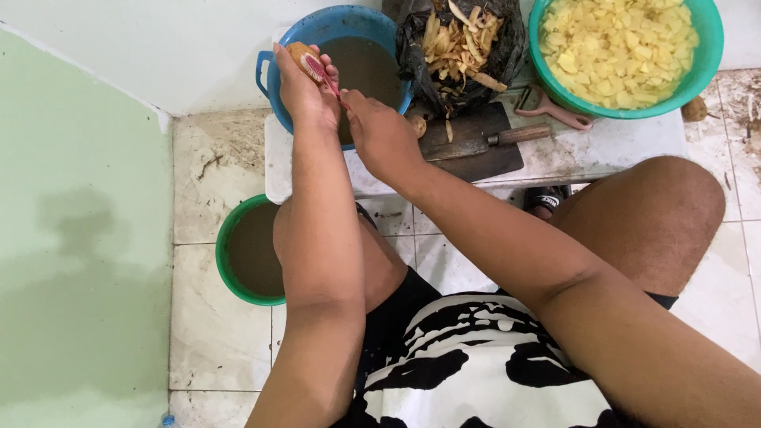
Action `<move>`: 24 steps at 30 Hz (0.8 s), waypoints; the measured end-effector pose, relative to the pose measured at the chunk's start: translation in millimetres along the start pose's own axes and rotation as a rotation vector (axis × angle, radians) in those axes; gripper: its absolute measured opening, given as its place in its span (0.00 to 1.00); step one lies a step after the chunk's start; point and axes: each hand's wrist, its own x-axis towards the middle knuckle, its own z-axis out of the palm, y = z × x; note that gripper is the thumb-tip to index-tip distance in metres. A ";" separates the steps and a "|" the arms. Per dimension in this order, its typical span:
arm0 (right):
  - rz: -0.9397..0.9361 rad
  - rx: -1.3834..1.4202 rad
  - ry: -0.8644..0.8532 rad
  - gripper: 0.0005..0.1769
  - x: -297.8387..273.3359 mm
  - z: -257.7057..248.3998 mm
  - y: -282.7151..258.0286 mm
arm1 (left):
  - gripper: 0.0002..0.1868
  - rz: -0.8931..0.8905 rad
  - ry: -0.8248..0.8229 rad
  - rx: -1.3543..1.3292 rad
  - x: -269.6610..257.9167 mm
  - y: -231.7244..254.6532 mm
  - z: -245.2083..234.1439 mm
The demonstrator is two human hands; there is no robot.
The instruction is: Peeling potatoes with a small knife and placing them into a bowl of water for preparation.
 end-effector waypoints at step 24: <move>-0.002 -0.037 0.021 0.21 21.1 -11.6 -3.9 | 0.31 -0.014 -0.010 0.149 -25.3 -9.6 6.9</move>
